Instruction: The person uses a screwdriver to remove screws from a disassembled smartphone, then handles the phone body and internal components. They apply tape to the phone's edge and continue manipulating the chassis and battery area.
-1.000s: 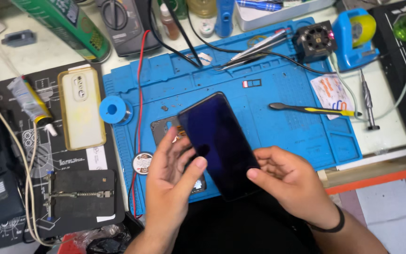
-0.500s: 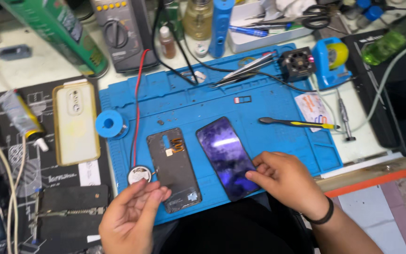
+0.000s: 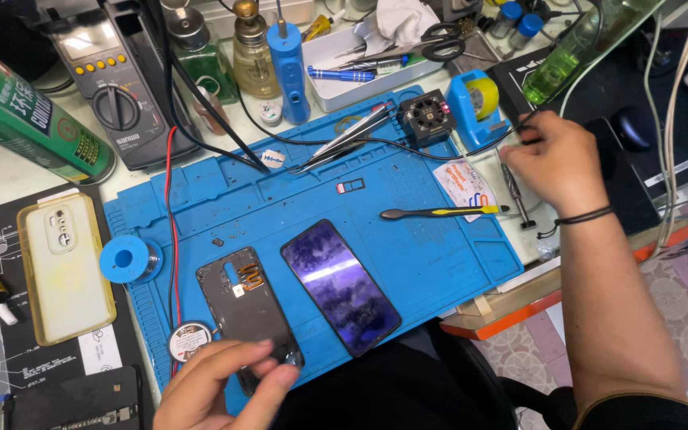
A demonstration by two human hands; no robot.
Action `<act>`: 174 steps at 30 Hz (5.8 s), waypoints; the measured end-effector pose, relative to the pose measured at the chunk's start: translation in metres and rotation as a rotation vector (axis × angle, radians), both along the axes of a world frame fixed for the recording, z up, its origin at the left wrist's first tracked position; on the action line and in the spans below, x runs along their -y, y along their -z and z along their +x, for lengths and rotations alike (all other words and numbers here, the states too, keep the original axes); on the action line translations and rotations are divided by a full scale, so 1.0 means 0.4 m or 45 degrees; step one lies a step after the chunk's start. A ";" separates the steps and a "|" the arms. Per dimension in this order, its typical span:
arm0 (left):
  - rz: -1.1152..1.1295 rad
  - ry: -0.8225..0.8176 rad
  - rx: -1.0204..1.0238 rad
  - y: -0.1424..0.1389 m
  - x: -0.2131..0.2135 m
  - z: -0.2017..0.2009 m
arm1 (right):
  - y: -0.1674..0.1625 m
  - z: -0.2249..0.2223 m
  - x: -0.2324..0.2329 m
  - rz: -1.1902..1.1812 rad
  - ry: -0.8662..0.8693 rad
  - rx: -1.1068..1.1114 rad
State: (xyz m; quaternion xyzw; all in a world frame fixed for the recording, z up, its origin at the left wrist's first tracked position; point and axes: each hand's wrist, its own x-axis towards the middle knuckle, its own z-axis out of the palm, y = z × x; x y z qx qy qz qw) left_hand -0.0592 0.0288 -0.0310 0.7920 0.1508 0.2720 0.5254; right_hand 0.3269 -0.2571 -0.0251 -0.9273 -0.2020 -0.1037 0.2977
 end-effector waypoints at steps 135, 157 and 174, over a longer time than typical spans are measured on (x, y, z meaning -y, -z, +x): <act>-1.456 0.513 0.432 -0.007 0.138 0.191 | -0.027 -0.661 -0.160 1.407 -0.832 -0.716; -1.355 0.576 0.413 -0.037 0.112 0.162 | -0.096 -0.568 -0.153 1.096 -0.694 -1.432; -1.369 0.515 0.371 -0.051 0.123 0.164 | -0.086 -0.569 -0.153 1.037 -0.615 -1.415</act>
